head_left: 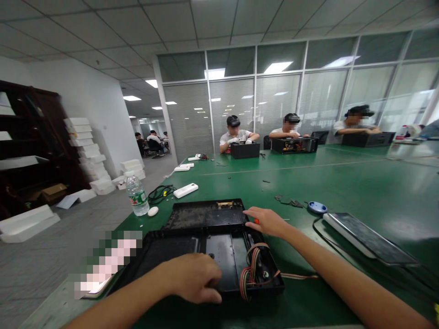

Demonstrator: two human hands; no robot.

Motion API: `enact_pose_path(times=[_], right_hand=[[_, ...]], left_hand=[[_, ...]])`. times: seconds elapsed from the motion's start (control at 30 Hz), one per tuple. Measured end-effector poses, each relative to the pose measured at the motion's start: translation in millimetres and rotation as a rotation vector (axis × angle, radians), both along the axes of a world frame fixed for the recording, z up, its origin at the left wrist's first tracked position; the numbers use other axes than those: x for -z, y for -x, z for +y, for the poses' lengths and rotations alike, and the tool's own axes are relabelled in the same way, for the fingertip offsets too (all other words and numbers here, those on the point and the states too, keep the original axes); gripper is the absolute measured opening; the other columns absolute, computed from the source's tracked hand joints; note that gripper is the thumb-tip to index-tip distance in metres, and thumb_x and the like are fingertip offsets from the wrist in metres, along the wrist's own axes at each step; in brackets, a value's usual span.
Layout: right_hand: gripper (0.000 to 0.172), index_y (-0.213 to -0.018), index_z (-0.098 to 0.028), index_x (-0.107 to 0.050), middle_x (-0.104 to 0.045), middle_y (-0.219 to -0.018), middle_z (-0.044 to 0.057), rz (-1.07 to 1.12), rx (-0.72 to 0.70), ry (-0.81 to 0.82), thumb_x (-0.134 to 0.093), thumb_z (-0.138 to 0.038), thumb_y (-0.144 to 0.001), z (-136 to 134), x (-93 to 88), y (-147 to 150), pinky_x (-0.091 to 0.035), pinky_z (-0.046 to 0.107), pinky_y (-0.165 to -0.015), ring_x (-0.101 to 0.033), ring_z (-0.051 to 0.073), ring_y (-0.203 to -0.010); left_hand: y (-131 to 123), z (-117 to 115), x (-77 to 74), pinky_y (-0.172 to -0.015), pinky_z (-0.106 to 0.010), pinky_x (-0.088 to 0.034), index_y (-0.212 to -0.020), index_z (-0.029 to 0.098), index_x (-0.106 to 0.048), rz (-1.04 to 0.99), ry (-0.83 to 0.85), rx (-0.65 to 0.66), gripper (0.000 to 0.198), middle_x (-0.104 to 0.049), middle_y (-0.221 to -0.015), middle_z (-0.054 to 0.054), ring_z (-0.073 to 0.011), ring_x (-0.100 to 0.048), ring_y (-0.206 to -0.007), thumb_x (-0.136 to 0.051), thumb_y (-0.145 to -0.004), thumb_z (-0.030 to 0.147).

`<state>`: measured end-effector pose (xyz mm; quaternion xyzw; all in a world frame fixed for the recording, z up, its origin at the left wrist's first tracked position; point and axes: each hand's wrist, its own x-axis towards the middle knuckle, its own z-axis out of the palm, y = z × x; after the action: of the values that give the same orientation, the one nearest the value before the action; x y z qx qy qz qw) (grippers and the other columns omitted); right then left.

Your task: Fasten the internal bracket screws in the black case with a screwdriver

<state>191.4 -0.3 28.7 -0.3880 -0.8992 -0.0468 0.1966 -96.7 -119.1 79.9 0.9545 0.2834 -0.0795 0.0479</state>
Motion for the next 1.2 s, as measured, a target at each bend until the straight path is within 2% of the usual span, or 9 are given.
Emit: enact_pose_path(times=[0.1, 0.23, 0.4, 0.63, 0.77, 0.9, 1.0, 1.1, 1.2], right_hand=[[0.036, -0.116, -0.02, -0.057, -0.064, -0.106, 0.009, -0.06, 0.029, 0.024, -0.045, -0.037, -0.087, 0.4, 6.9, 10.6, -0.044, 0.031, -0.081, -0.06, 0.021, -0.094], [0.03, -0.102, -0.021, -0.064, -0.067, -0.097, 0.006, -0.112, 0.04, 0.023, -0.041, -0.036, -0.089, 0.7, 9.4, 14.3, -0.044, 0.029, -0.077, -0.062, 0.02, -0.089], [0.032, -0.088, -0.019, -0.065, -0.067, -0.085, 0.007, -0.156, 0.147, -0.019, -0.042, -0.041, -0.088, -0.8, 9.2, 19.3, -0.043, 0.027, -0.067, -0.063, 0.02, -0.079], [0.03, -0.093, -0.019, -0.061, -0.065, -0.088, 0.006, -0.081, 0.202, -0.081, -0.041, -0.041, -0.088, -0.3, 11.8, 16.4, -0.041, 0.027, -0.066, -0.062, 0.019, -0.077], [0.03, -0.104, -0.016, -0.054, -0.064, -0.088, 0.008, 0.006, 0.243, -0.089, -0.047, -0.038, -0.085, 1.6, 14.1, 9.7, -0.041, 0.028, -0.068, -0.06, 0.02, -0.078], [0.031, -0.108, -0.014, -0.049, -0.062, -0.087, 0.009, 0.102, 0.189, -0.072, -0.049, -0.031, -0.082, 4.4, 17.1, 6.2, -0.042, 0.029, -0.069, -0.058, 0.02, -0.078], [0.028, -0.105, -0.013, -0.049, -0.06, -0.089, 0.01, 0.16, 0.151, -0.102, -0.05, -0.026, -0.08, 5.1, 17.3, 4.5, -0.043, 0.03, -0.071, -0.056, 0.021, -0.081], [0.024, -0.102, -0.014, -0.05, -0.058, -0.089, 0.01, 0.185, 0.114, -0.15, -0.049, -0.023, -0.079, 5.5, 14.4, -0.2, -0.044, 0.033, -0.073, -0.054, 0.021, -0.081], [0.02, -0.099, -0.015, -0.052, -0.057, -0.088, 0.009, 0.204, 0.028, -0.195, -0.046, -0.017, -0.081, 5.9, 9.4, -7.0, -0.044, 0.034, -0.075, -0.053, 0.02, -0.082]], left_hand=[[20.6, 40.3, -3.7, -0.067, -0.029, -0.044, -0.086, 0.018, -0.058, -0.069, -0.175, -0.173, 0.035, -0.061, -0.086, -0.007, -0.0214, -0.058, -0.077, -0.051, -0.08, 0.052], [61.9, 99.5, 10.7, -0.076, -0.031, -0.042, -0.093, 0.015, -0.058, -0.017, -0.338, -0.373, 0.028, -0.058, -0.099, -0.012, -0.0256, -0.056, -0.092, -0.063, -0.075, 0.035], [90.5, 135.6, 30.5, -0.073, -0.026, -0.042, -0.077, 0.017, -0.06, 0.027, -0.212, -0.231, 0.013, -0.062, -0.083, -0.006, -0.0199, -0.059, -0.083, -0.057, -0.08, 0.029], [91.6, 152.2, 30.7, -0.071, -0.025, -0.042, -0.074, 0.018, -0.06, 0.098, -0.217, -0.234, 0.009, -0.062, -0.081, -0.004, -0.0189, -0.058, -0.081, -0.063, -0.075, 0.026], [85.1, 142.1, 23.4, -0.074, -0.025, -0.042, -0.088, 0.018, -0.06, 0.06, -0.293, -0.254, 0.016, -0.059, -0.092, -0.005, -0.0189, -0.056, -0.087, -0.064, -0.073, 0.022], [59.9, 123.6, 17.8, -0.08, -0.027, -0.039, -0.099, 0.02, -0.059, -0.085, -0.426, -0.045, 0.02, -0.052, -0.099, -0.005, -0.0176, -0.05, -0.091, -0.06, -0.079, 0.022], [38.1, 120.1, 21.4, -0.073, -0.028, -0.038, -0.083, 0.02, -0.064, -0.026, -0.486, 0.115, 0.007, -0.052, -0.087, -0.005, -0.0178, -0.047, -0.084, -0.057, -0.081, 0.02], [25.6, 122.3, 27.5, -0.067, -0.03, -0.037, -0.065, 0.016, -0.061, 0.024, -0.565, 0.214, 0.016, -0.051, -0.081, -0.007, -0.0194, -0.046, -0.082, -0.057, -0.081, 0.018], [22.8, 121.0, 30.3, -0.068, -0.03, -0.037, -0.063, 0.014, -0.057, 0.022, -0.623, 0.298, 0.019, -0.052, -0.083, -0.008, -0.0194, -0.046, -0.082, -0.055, -0.082, 0.016]])
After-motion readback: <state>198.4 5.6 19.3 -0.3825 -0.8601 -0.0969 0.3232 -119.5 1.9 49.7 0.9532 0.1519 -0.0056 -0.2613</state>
